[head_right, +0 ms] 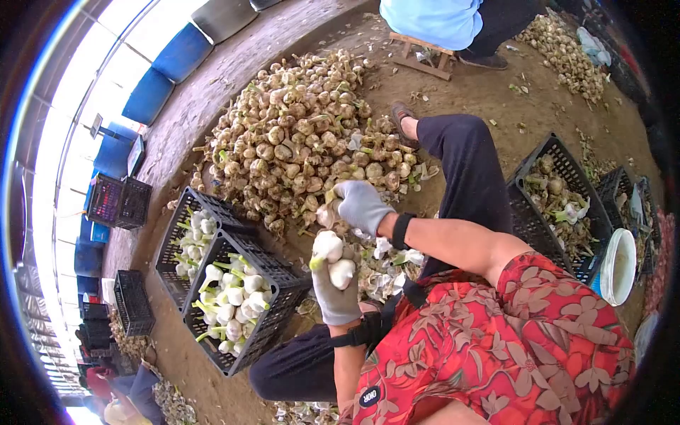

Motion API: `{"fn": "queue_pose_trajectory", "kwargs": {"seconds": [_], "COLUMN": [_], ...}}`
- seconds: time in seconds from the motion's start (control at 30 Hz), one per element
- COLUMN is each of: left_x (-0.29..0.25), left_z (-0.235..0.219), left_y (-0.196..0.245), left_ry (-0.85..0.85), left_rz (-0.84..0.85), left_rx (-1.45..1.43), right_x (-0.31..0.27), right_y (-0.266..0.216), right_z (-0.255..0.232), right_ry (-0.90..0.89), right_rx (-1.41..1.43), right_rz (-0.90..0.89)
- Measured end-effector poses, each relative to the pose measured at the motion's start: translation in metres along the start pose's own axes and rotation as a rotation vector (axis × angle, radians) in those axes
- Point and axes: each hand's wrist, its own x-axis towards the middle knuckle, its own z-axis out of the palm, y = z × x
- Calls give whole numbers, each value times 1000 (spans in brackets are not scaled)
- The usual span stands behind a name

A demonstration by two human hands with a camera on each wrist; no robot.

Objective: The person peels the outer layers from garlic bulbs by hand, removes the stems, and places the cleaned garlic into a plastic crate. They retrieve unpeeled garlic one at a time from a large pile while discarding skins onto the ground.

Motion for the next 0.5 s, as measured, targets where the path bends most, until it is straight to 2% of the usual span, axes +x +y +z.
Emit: {"fn": "queue_pose_trajectory", "kwargs": {"seconds": [0.03, 0.1, 0.13, 0.17, 0.23, 0.3, 0.4, 0.5], "left_x": [-3, -8, -7, -8, -9, -6, -4, -2], "left_z": [1, -4, -5, -3, 10, -2, -7, -9], "left_y": [1, 4, 7, 9, 13, 14, 14, 11], "left_ry": [-34, -102, -140, -96, 2, 44, 66, 47], "left_rz": [11, 38, 90, 118, 180, 162, 186, 211], "left_rx": [48, 144, 216, 204, 165, 219, 269, 339], "right_x": [9, 15, 8, 2, -4, 0, -4, -10], "right_y": [12, 25, 27, 32, 19, -10, -25, -52], "right_z": [-1, -11, -15, -20, -39, -66, -74, -73], "right_ry": [10, -598, -743, -892, -691, -731, -667, -766], "right_rx": [-87, -589, -730, -876, -561, -72, 235, 268], "right_rz": [-24, -196, -229, -263, -315, -45, -215, -188]}}
